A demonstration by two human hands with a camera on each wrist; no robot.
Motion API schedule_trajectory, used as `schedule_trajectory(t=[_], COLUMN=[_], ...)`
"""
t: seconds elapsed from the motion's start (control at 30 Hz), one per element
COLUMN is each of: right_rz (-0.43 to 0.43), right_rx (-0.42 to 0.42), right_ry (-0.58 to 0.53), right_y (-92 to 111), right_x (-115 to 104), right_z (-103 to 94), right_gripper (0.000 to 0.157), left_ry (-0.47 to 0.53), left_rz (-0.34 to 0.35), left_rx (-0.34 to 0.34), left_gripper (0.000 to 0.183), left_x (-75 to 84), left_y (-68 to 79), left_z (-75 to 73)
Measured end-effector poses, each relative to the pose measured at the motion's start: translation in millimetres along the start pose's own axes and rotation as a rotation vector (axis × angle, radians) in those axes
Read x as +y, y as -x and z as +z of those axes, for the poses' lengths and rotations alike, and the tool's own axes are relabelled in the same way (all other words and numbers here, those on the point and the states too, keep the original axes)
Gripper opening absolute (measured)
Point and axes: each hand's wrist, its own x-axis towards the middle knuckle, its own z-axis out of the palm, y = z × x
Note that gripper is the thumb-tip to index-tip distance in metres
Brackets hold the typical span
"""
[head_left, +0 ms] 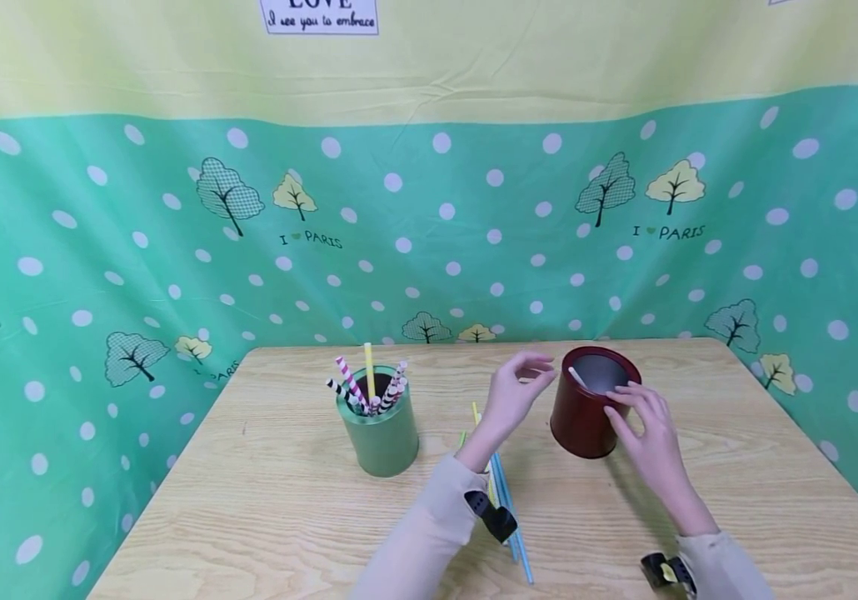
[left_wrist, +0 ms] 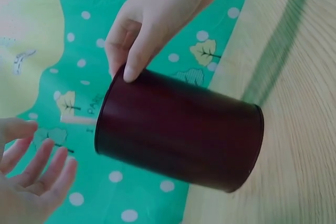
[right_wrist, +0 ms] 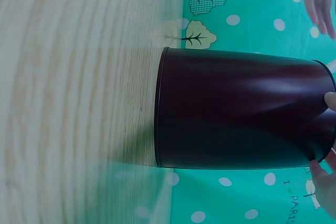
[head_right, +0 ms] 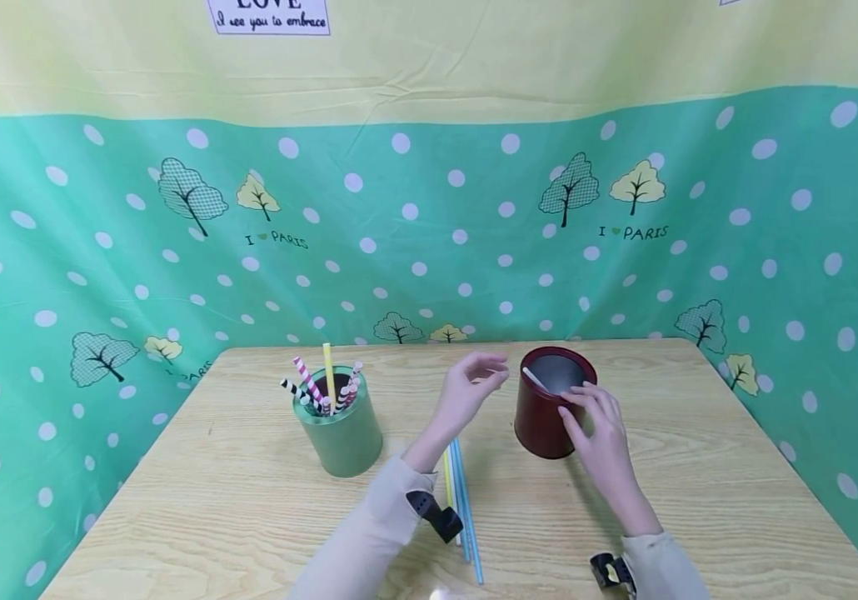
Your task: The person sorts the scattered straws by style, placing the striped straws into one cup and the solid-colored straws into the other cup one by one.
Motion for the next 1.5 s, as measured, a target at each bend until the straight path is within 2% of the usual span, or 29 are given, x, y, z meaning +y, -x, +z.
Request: schedule_trajectory(t=[0.37, 0.67, 0.83, 1.1, 1.5], right_rz=[-0.009, -0.014, -0.017, 0.0, -0.007], right_rx=[0.015, 0.019, 0.021, 0.004, 0.015], right_ry=[0.006, 0.005, 0.001, 0.01, 0.002], right_y=[-1, -2, -2, -1, 0], right_x=[0, -1, -2, -1, -1], right_z=[0.8, 0.8, 0.4, -0.8, 0.5], right_gripper=[0.031, 0.031, 0.031, 0.032, 0.032], left_ry=[-0.118, -0.219, -0.247, -0.282, -0.372], left_rz=[-0.041, -0.08, -0.119, -0.139, -0.212], left_rx=[-0.127, -0.194, -0.206, -0.226, -0.208], left_gripper=[0.02, 0.02, 0.02, 0.023, 0.023], left_x=[-0.6, -14.4, -19.7, -28.8, -43.3], left_y=[19.5, 30.2, 36.2, 44.1, 54.3], left_z=[-29.4, -45.4, -53.7, -65.6, -83.4])
